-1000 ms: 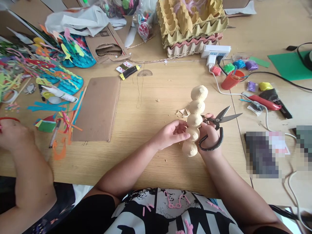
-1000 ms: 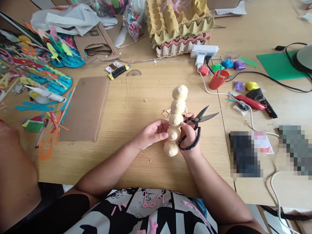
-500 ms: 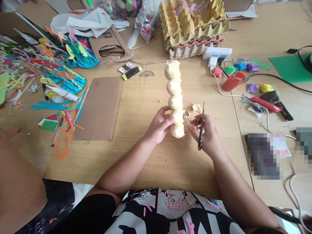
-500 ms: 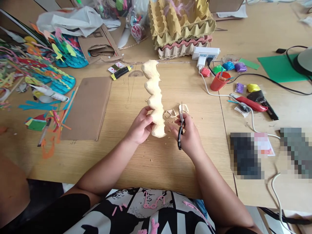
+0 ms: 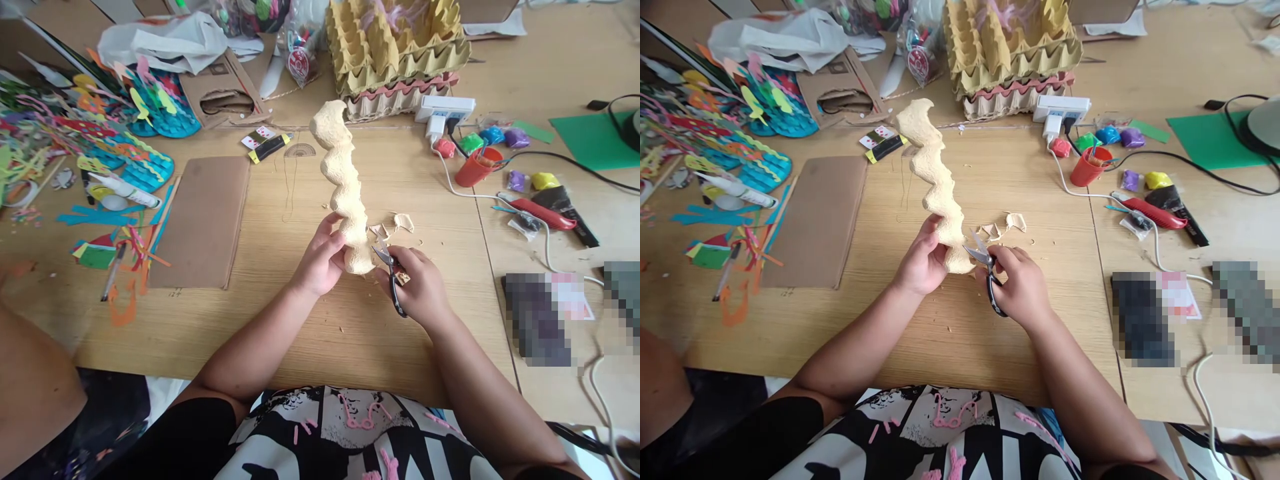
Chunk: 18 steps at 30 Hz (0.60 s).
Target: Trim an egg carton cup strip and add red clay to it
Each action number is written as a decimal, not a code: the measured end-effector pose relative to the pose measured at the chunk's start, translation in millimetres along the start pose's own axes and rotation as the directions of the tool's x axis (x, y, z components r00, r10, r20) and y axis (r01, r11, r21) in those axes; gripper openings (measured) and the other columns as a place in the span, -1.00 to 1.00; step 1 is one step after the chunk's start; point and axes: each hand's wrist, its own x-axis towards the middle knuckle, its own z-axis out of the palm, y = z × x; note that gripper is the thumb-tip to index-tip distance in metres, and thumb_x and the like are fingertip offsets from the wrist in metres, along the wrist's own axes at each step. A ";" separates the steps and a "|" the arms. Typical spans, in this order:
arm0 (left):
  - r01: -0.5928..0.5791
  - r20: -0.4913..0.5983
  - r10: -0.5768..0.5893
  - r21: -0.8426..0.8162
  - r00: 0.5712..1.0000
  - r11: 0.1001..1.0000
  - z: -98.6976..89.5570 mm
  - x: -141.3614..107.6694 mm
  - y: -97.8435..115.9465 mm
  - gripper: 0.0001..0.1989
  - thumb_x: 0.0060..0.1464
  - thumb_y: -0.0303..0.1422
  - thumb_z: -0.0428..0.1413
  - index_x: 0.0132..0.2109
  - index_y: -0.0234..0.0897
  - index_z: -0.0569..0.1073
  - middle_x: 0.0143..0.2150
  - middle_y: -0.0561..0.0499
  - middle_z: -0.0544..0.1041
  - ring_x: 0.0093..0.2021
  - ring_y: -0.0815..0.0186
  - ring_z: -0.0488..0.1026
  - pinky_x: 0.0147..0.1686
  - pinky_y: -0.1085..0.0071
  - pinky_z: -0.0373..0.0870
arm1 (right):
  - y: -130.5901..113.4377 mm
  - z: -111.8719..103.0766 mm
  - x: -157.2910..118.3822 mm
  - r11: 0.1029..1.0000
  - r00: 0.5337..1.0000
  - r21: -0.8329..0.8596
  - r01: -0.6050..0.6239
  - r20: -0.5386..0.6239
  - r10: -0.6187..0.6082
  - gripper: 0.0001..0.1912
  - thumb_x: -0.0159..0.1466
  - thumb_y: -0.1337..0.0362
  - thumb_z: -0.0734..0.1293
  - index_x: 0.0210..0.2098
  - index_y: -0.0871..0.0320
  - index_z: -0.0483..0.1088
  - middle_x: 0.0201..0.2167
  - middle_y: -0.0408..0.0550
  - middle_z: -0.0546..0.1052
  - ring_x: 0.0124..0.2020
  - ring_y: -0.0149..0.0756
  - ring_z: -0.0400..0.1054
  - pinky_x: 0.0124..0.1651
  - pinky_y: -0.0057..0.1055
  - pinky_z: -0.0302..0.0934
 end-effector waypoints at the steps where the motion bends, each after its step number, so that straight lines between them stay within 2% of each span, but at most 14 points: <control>1: 0.017 0.006 -0.017 -0.015 1.000 1.000 0.4 -0.4 0.1 -0.46 0.03 -0.11 0.44 0.13 -0.05 0.53 0.09 0.06 0.65 0.06 0.22 0.64 0.01 0.35 0.54 | 0.6 -0.4 0.0 1.000 1.000 0.012 0.028 -0.013 -0.028 -0.82 0.35 0.20 0.40 -0.07 0.08 0.45 -0.39 -0.09 0.52 -0.32 -0.15 0.44 -0.25 -0.28 0.23; 5: 0.084 0.035 -0.082 -0.079 0.996 0.993 3.4 -2.8 2.1 -0.47 0.03 -0.04 0.43 0.09 -0.11 0.55 0.02 0.04 0.67 0.02 0.23 0.64 -0.03 0.34 0.57 | 2.0 -1.4 0.0 0.997 0.996 0.024 0.077 -0.038 -0.076 -0.73 0.27 0.32 0.40 -0.03 0.06 0.43 -0.35 -0.10 0.54 -0.31 -0.16 0.43 -0.24 -0.29 0.25; 9: 0.145 0.065 -0.140 -0.089 0.988 0.985 8.8 -6.2 2.9 -0.46 0.02 0.02 0.42 0.05 -0.14 0.56 -0.03 0.01 0.68 0.02 0.19 0.65 -0.06 0.33 0.59 | 1.9 2.7 0.0 0.993 0.988 -0.093 0.075 -0.125 -0.086 -0.77 0.28 0.33 0.38 -0.06 0.06 0.42 -0.38 -0.09 0.51 -0.30 -0.13 0.41 -0.23 -0.26 0.26; 14: 0.214 0.124 -0.208 -0.041 0.970 0.976 14.4 -9.2 -0.6 -0.36 0.03 0.11 0.39 0.15 -0.12 0.54 0.14 -0.09 0.65 0.25 0.01 0.56 0.10 0.15 0.57 | 0.3 3.9 -0.2 0.980 0.973 -0.173 0.096 -0.191 -0.129 -0.76 0.30 0.32 0.39 -0.03 0.05 0.45 -0.38 -0.06 0.52 -0.31 -0.10 0.40 -0.19 -0.21 0.29; 18: 0.227 0.150 -0.224 -0.010 0.963 0.974 11.5 -9.2 -2.5 -0.30 0.03 0.15 0.38 0.19 -0.12 0.52 0.16 -0.12 0.65 0.25 -0.04 0.56 0.13 0.10 0.56 | 0.2 -0.8 0.2 0.971 0.964 -0.193 0.140 -0.199 -0.179 -0.75 0.30 0.32 0.39 -0.02 0.06 0.47 -0.36 -0.03 0.56 -0.29 -0.09 0.42 -0.19 -0.18 0.31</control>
